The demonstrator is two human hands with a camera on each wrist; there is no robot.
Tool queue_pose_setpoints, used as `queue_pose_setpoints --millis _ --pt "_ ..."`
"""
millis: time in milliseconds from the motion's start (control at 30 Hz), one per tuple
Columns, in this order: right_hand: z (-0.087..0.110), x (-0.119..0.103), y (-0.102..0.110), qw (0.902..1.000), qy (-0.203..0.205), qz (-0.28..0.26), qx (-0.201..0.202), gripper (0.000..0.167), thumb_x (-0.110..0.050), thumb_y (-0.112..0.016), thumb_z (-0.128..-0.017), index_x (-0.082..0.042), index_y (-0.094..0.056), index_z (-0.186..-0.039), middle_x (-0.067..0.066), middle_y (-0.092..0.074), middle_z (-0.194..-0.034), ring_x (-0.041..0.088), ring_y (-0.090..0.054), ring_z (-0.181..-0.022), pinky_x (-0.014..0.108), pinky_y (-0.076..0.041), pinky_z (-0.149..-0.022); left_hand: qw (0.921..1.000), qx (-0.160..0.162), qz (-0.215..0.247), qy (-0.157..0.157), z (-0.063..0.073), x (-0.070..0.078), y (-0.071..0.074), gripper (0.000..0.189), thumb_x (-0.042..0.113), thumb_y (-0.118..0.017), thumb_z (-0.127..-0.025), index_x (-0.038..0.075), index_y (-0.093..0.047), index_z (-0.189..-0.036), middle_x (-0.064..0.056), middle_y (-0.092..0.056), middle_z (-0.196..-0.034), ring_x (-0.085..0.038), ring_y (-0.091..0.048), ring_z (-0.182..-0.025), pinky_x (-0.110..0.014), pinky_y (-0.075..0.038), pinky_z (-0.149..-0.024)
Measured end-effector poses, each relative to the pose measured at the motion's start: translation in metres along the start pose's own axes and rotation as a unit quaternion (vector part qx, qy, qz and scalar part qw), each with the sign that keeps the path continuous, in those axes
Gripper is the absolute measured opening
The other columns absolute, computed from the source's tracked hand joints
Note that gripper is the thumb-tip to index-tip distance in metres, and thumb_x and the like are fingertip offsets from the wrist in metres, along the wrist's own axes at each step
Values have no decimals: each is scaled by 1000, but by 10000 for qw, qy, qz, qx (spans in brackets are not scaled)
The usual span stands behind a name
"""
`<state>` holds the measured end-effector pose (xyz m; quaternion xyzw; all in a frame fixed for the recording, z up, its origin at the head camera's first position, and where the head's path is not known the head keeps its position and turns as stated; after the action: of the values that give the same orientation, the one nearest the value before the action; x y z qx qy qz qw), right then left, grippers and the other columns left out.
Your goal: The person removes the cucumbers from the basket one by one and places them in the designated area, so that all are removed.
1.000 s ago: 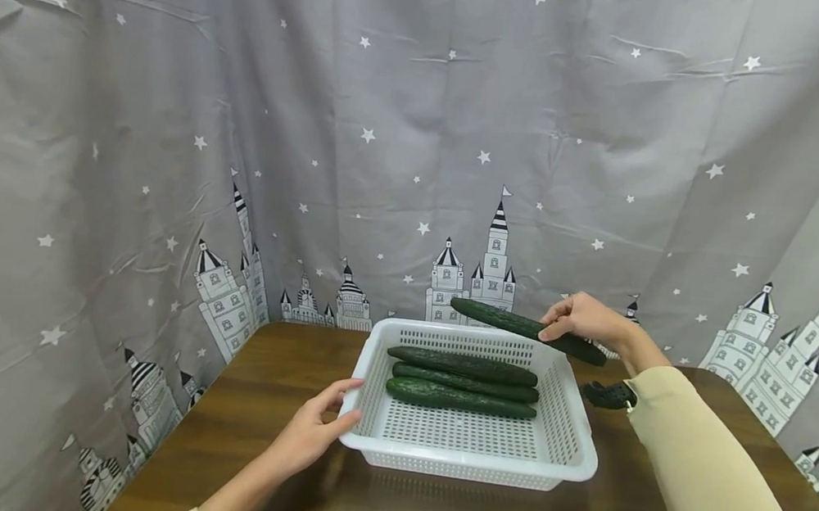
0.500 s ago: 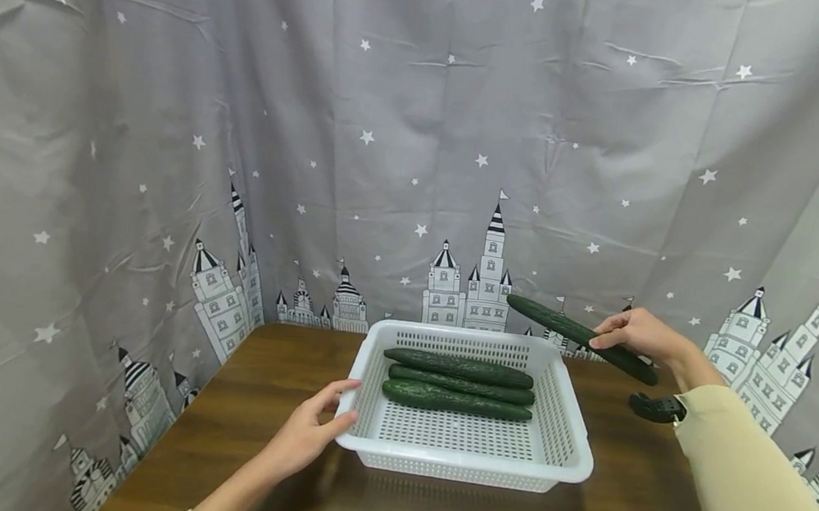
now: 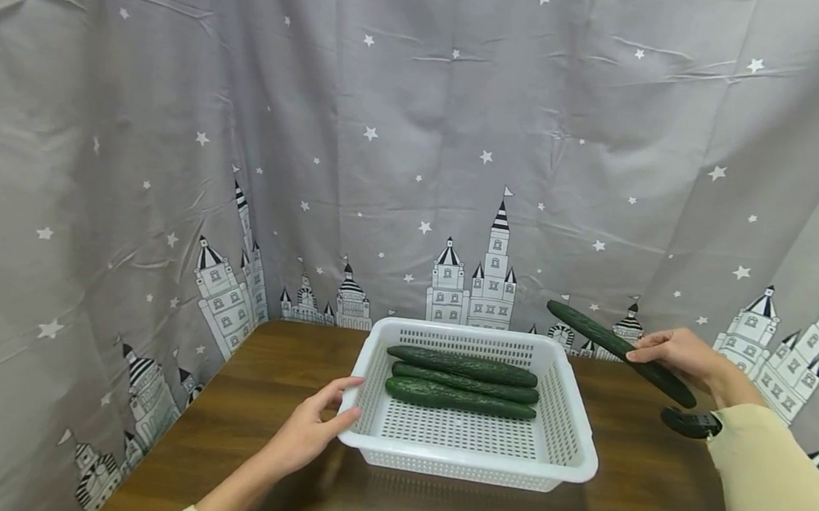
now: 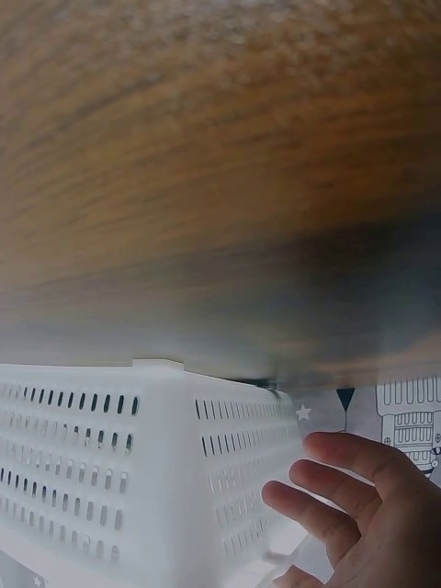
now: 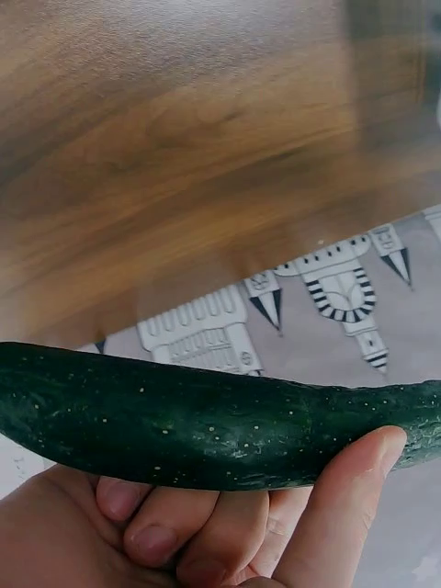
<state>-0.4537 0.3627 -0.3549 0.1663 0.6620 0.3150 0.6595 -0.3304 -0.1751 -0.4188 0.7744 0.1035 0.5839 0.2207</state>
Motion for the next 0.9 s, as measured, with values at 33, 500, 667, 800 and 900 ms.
queue_pose_setpoints --millis 33,500,667,800,900 --pt "1 3 1 10000 -26 -62 -9 43 -24 -76 -89 10 -69 -115 15 -70 -115 13 -65 -87 32 -56 -77 10000 -5 4 2 0 0 0 48 25 -66 -99 15 -52 -144 -17 -65 -111 -19 -65 -90 -27 -52 -74" --pt "16 41 9 9997 -153 -113 151 38 -22 -74 -89 8 -72 -112 10 -71 -110 6 -65 -81 30 -56 -74 9999 -10 83 92 2 1 0 48 25 -66 -98 18 -52 -143 -16 -64 -112 -23 -67 -90 -27 -51 -76" --pt "22 53 7 9985 -315 -445 33 25 -21 -71 -92 0 -75 -104 -2 -71 -92 7 -64 -78 30 -55 -72 9999 -34 86 76 2 1 0 48 27 -66 -98 18 -52 -144 -15 -65 -112 -22 -66 -92 -28 -50 -76" --pt "26 64 5 9967 -473 -655 -29 16 -22 -70 -93 -8 -76 -96 -8 -69 -85 9 -65 -76 31 -56 -71 10000 -21 85 30 2 1 0 48 27 -66 -98 18 -52 -144 -14 -65 -110 -20 -65 -91 -28 -50 -76" --pt "29 71 5 9970 -516 -579 1 19 -23 -69 -94 -6 -76 -99 -8 -69 -87 9 -65 -78 30 -55 -72 10000 -17 90 -1 2 1 1 48 26 -66 -98 18 -52 -144 -13 -64 -109 -18 -65 -89 -27 -50 -75"
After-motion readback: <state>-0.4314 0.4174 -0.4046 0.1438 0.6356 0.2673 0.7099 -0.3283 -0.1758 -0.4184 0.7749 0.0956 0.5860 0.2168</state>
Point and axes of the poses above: each hand's wrist, its own z-axis away from the middle knuckle, its own y-axis out of the back of the hand, x = y × z, the point moved 9 cm from there along -z, towards the middle knuckle
